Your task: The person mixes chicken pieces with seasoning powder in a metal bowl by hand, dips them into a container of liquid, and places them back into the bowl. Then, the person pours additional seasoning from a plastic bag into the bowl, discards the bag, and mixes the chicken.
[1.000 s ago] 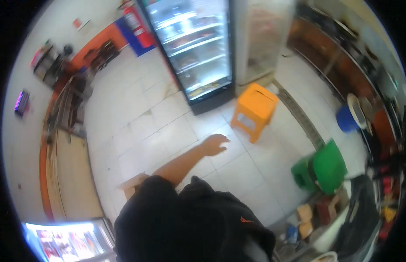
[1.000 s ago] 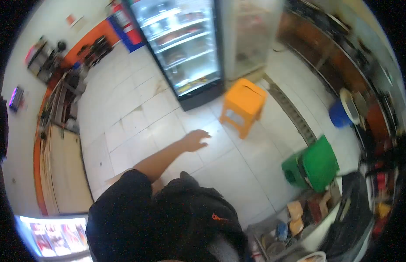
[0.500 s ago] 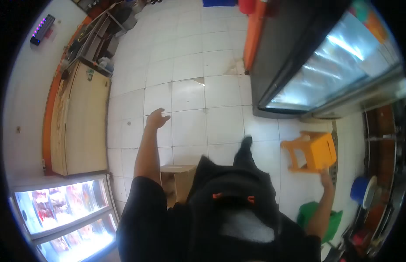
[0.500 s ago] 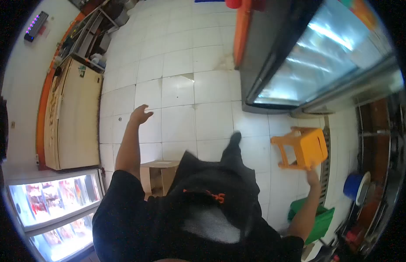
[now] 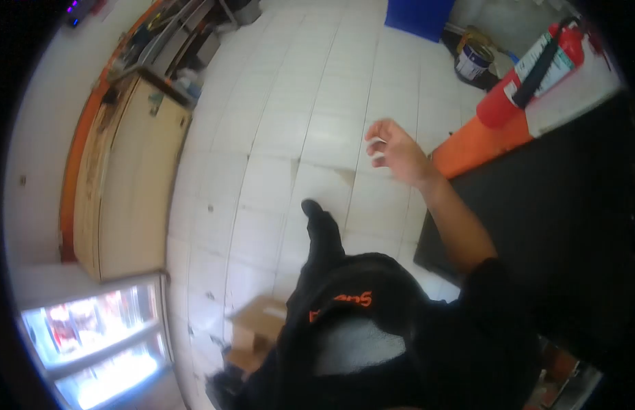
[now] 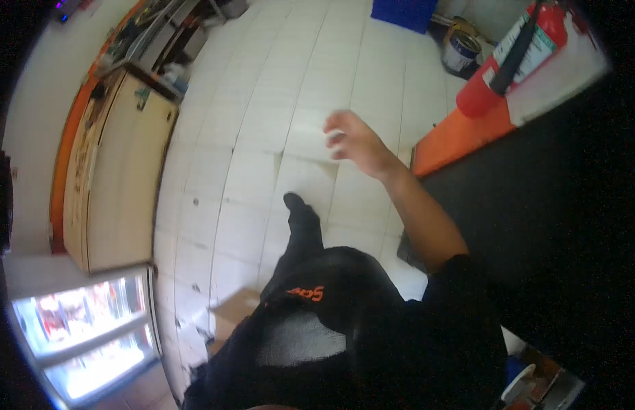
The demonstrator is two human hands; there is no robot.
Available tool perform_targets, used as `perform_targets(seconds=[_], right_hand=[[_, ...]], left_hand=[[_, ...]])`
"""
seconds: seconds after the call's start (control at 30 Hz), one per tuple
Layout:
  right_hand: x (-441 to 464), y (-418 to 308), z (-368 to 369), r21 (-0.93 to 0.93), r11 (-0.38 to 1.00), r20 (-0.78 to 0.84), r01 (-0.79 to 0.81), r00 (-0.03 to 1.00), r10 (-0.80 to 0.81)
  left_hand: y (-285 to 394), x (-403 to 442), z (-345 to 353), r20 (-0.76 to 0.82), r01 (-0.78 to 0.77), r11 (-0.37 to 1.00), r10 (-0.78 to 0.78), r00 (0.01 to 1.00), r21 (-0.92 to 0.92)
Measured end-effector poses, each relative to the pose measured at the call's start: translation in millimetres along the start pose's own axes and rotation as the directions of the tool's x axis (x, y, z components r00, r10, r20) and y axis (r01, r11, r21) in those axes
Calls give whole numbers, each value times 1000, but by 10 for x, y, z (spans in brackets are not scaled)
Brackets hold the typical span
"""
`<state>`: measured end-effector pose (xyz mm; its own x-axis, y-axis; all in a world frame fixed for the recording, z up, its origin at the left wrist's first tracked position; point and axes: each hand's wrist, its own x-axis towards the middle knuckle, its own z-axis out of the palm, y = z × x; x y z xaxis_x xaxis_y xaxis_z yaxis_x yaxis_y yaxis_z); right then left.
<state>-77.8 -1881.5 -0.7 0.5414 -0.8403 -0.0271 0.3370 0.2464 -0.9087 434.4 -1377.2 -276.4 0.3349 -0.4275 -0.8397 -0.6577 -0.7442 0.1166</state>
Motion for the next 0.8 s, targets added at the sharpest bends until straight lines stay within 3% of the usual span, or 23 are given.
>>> perform_targets(seconds=[0.07, 0.1, 0.17, 0.3, 0.4, 0.47, 0.5, 0.57, 0.63, 0.67, 0.7, 0.77, 0.8], right_hand=[[748, -655, 310, 514, 855, 300, 71, 919, -256], [1089, -858, 394, 503, 856, 259, 119, 924, -281], [1778, -1239, 485, 600, 785, 487, 157, 706, -514], [2813, -1743, 541, 599, 783, 550, 169, 624, -555], [3521, -1928, 336, 556, 821, 542, 129, 693, -475], [4045, -1924, 170, 549, 824, 515, 142, 719, -467], [4356, -1937, 64, 536, 832, 500, 142, 740, -449], [5103, -1914, -220, 536, 830, 487, 154, 746, -454], [5995, -1825, -440, 573, 807, 429, 143, 786, -444], [6473, -1804, -537, 590, 800, 413, 107, 811, -414], [6963, -1763, -612, 610, 789, 413, 71, 821, -393], [7982, -1633, -662, 631, 776, 453, -13, 818, -355], [8426, -1549, -646, 655, 755, 411, -34, 854, -318]], left_hand=[[361, 342, -357, 41, -16, 1000, 16, 999, 15], [503, 580, -597, 64, -32, 999, 30, 998, 30], [934, 1022, -1309, 57, -69, 996, 65, 996, 65], [1897, 2227, -3191, -130, -129, 982, 147, 981, 140], [2963, 3165, -4820, -391, -201, 973, 231, 891, 117], [3756, 3587, -5791, -595, -474, 878, 343, 727, -72], [4036, 3890, -6279, -619, -566, 824, 423, 662, -42], [4784, 3861, -6936, -681, -620, 771, 377, 628, -146], [5084, 4074, -7335, -729, -642, 748, 344, 592, -168], [5179, 4081, -7424, -737, -586, 794, 297, 607, -162], [5181, 4102, -7480, -679, -484, 847, 224, 699, -218], [4672, 4837, -7233, -639, -431, 863, 178, 748, -265], [4679, 4722, -7122, -638, -370, 855, 61, 768, -363]])
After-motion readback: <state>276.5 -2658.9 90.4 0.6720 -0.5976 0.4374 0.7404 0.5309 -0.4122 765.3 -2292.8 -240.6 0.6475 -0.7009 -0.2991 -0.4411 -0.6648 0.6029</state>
